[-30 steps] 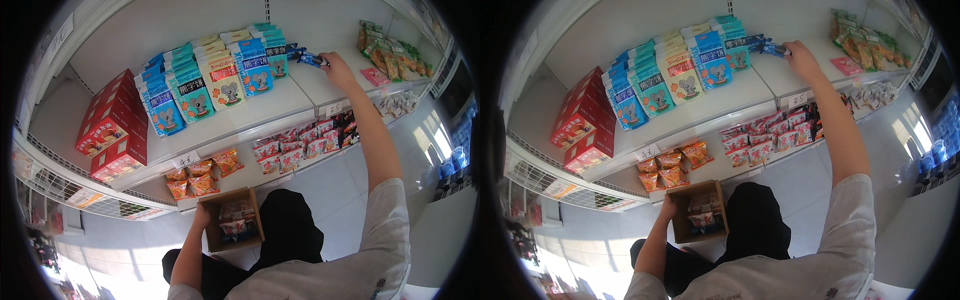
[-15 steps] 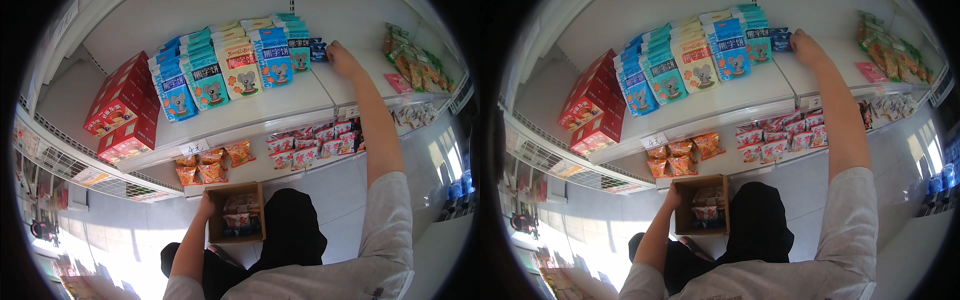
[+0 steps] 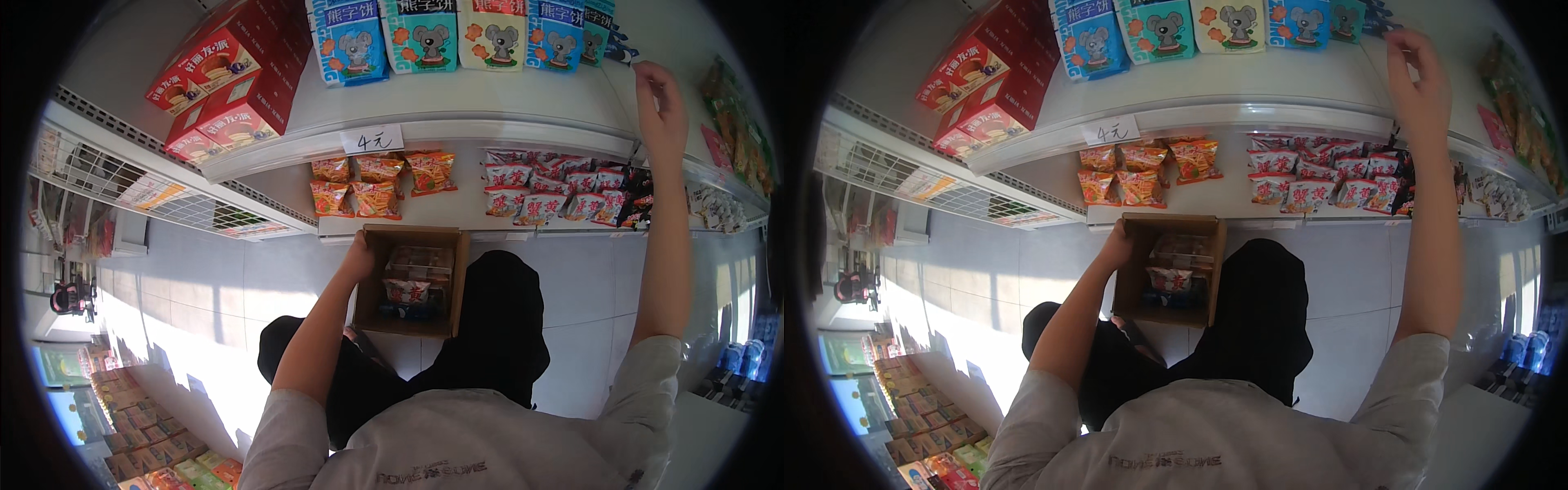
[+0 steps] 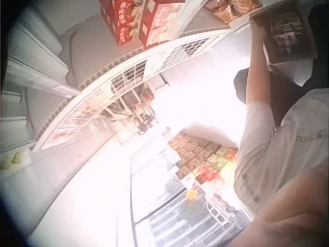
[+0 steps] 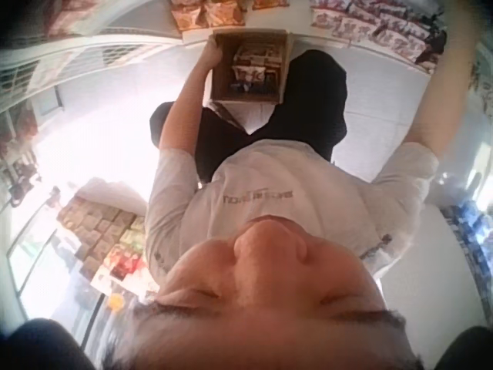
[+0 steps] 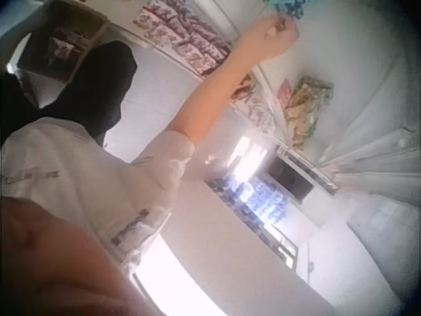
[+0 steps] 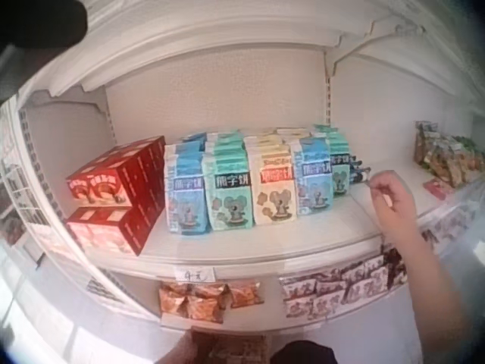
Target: The person is restocking shelves in a convenience store. They take various packaged food items, including red boxes and blue snack bags, from a cardboard box on the floor and place them onto the lower shelves. The person moves along the aisle to restock different sections.
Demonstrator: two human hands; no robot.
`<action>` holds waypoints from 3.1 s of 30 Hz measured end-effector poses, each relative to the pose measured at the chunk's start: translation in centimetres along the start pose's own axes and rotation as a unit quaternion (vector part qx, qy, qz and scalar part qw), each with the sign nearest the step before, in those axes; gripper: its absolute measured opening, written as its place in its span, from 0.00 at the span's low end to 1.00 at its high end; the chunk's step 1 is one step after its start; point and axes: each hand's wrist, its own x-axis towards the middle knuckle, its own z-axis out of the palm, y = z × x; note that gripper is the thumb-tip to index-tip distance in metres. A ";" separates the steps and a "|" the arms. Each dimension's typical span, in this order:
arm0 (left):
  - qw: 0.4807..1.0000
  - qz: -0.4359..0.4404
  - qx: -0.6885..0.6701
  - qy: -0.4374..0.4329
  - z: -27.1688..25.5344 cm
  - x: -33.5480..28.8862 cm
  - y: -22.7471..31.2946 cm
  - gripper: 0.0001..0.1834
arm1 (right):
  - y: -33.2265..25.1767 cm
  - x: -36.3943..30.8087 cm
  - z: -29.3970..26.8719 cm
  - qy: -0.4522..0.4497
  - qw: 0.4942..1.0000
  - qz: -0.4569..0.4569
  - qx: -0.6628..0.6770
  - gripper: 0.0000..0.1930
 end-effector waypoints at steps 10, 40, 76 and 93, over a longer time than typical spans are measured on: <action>0.999 -0.035 0.022 -0.034 0.4 2.1 -0.5 0.23 | -17.6 -26.3 21.4 -0.730 0.678 -0.073 -0.048 0.19; 0.981 -0.073 0.159 -0.085 -0.6 0.7 2.7 0.30 | -8.8 -17.0 0.7 -0.423 0.900 -0.002 -0.108 0.06; 0.992 -0.064 0.112 -0.008 -0.3 0.7 0.2 0.26 | 20.9 -40.5 6.1 0.001 0.902 0.373 -0.218 0.44; 0.987 -0.092 0.130 -0.037 -0.7 1.4 0.6 0.30 | -9.3 -27.6 12.9 -0.435 0.876 0.154 0.140 0.15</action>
